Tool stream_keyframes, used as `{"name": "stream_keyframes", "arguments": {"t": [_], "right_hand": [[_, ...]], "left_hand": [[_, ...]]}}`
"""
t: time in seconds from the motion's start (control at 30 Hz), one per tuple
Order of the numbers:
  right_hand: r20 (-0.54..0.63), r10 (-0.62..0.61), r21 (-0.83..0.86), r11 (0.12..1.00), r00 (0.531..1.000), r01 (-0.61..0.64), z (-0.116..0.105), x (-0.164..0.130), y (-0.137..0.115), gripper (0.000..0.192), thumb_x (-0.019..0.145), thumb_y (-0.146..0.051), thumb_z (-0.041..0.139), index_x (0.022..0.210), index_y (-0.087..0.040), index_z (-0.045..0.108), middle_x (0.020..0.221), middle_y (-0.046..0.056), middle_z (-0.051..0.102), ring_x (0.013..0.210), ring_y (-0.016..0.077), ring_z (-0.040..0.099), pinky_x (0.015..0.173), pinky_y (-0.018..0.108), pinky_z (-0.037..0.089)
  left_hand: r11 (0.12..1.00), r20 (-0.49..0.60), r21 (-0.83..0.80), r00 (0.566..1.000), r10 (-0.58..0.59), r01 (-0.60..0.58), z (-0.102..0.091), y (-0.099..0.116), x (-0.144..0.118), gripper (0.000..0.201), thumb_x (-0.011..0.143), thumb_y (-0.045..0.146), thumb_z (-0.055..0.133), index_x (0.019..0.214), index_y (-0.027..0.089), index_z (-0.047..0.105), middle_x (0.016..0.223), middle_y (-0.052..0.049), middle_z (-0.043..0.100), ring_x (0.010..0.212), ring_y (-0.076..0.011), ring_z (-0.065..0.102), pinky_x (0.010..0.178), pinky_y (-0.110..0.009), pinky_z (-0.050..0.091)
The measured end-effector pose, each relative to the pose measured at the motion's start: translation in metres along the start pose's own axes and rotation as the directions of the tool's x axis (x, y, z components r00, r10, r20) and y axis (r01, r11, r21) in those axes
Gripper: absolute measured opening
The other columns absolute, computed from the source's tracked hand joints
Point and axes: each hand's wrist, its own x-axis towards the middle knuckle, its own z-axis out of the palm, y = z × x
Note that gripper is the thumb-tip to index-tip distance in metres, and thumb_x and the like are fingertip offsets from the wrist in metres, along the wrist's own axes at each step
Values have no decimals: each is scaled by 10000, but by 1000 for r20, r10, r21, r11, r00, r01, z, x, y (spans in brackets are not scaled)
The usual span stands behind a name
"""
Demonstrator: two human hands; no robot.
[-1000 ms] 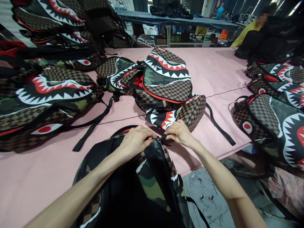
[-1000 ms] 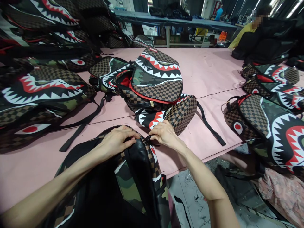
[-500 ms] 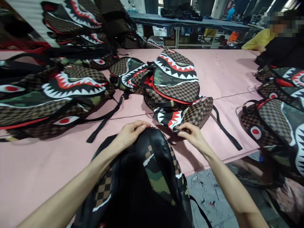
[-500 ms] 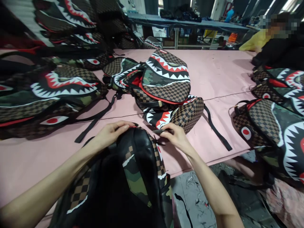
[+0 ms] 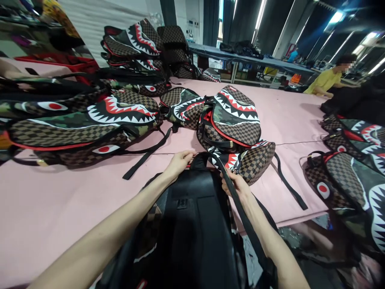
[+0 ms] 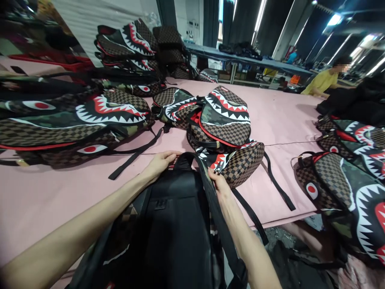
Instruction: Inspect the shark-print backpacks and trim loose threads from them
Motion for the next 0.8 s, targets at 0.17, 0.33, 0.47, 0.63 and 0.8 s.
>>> {"name": "stream_keyframes", "arguments": {"t": [0.17, 0.33, 0.47, 0.63, 0.8], "right_hand": [[28, 221, 178, 959, 975, -223, -9, 20, -10, 55, 808, -91, 526, 781, -134, 548, 559, -56, 528, 312, 5, 253, 298, 121, 230], [12, 288, 256, 925, 958, -281, -12, 25, -6, 147, 834, -57, 459, 902, -131, 567, 553, -60, 525, 303, 11, 248, 284, 118, 213], [18, 296, 113, 949, 955, -296, -12, 21, -10, 88, 833, -119, 520, 892, -117, 586, 534, -53, 540, 295, 0, 245, 282, 111, 205], [4, 144, -265, 954, 990, -138, -18, -14, -22, 423, 820, -490, 545, 811, -74, 623, 581, 62, 640, 374, 60, 462, 345, 158, 370], [-116, 132, -324, 932, 985, -163, -29, -47, -22, 391, 748, -456, 640, 934, -112, 646, 701, 70, 702, 476, 107, 586, 412, 178, 451]], "left_hand": [[981, 146, 26, 972, 186, -191, 11, 10, 32, 514, 721, 486, 544, 1105, 153, 626, 1180, -74, 625, 1107, -227, 540, 985, -328, 360], [949, 367, 71, 893, 261, -306, 23, 16, 54, 416, 727, 477, 525, 934, 162, 702, 995, -51, 699, 952, -202, 598, 873, -272, 406], [925, 353, 180, 900, 257, -335, 29, 17, 55, 379, 760, 476, 468, 661, 160, 652, 654, 3, 629, 661, -148, 538, 622, -232, 381], [923, 278, 269, 940, 197, -274, 34, 26, 50, 451, 712, 501, 509, 427, 184, 361, 434, 51, 293, 463, -90, 278, 468, -244, 186], [923, 294, 318, 948, 118, -214, 36, 31, 53, 495, 652, 532, 554, 404, 193, 292, 428, 55, 228, 445, -80, 213, 463, -256, 141]]}}
